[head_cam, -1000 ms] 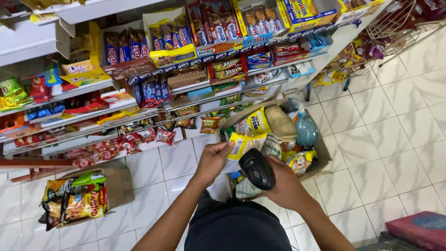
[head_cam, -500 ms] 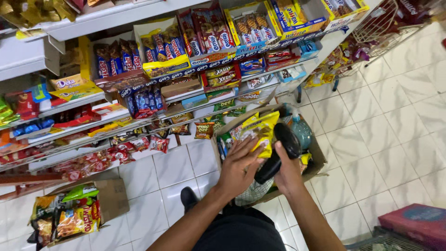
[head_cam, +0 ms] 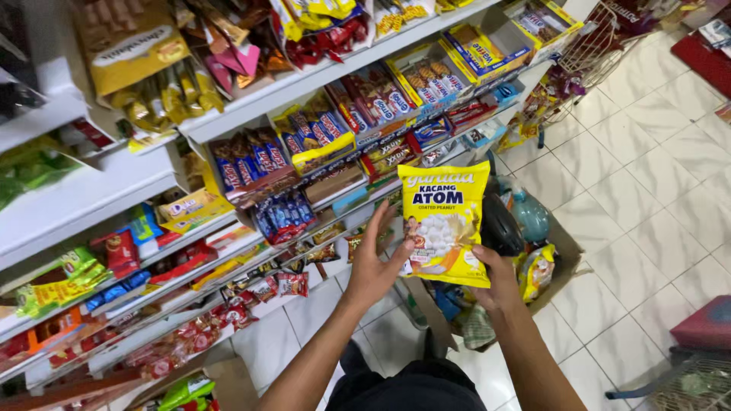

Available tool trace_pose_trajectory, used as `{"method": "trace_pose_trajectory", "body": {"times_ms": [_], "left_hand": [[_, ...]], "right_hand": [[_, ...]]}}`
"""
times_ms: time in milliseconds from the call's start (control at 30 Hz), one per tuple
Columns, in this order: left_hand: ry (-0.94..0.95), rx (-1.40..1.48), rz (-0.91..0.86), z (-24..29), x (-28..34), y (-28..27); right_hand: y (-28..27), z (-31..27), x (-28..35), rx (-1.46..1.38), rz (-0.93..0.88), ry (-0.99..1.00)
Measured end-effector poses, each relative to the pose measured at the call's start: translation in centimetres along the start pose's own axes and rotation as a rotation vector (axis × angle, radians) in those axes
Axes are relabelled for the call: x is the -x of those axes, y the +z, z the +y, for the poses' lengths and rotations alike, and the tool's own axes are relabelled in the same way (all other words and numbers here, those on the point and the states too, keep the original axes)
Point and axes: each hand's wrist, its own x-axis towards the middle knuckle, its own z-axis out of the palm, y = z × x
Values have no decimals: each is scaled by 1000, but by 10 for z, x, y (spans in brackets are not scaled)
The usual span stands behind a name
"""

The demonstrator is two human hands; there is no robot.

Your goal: The person uses a handheld scanner to scan barcodes on snack packages, including chocolate bars and bags of peanuts, before placing them into a cardboard box on the floor.

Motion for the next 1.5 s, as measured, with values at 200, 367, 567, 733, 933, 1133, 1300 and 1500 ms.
{"method": "trace_pose_trajectory", "body": {"times_ms": [200, 367, 567, 733, 933, 1133, 1300, 1500], "left_hand": [[-106, 360, -201, -21, 1, -72], [3, 283, -186, 11, -1, -102], [4, 370, -219, 48, -13, -116], [138, 248, -105, 95, -27, -111], [174, 170, -79, 167, -51, -97], [423, 149, -14, 230, -88, -92], [525, -335, 259, 291, -100, -103], [752, -500, 357, 357, -121, -116]], "right_hand": [[41, 49, 2, -5, -79, -38], [99, 50, 6, 311, -77, -235], [114, 44, -11, 406, 28, -320], [161, 6, -3, 683, -107, -603], [239, -55, -3, 969, -118, -981], [299, -101, -33, 912, -135, -1099], [352, -136, -42, 840, -215, -1119], [403, -190, -51, 1124, -446, -1414]]}}
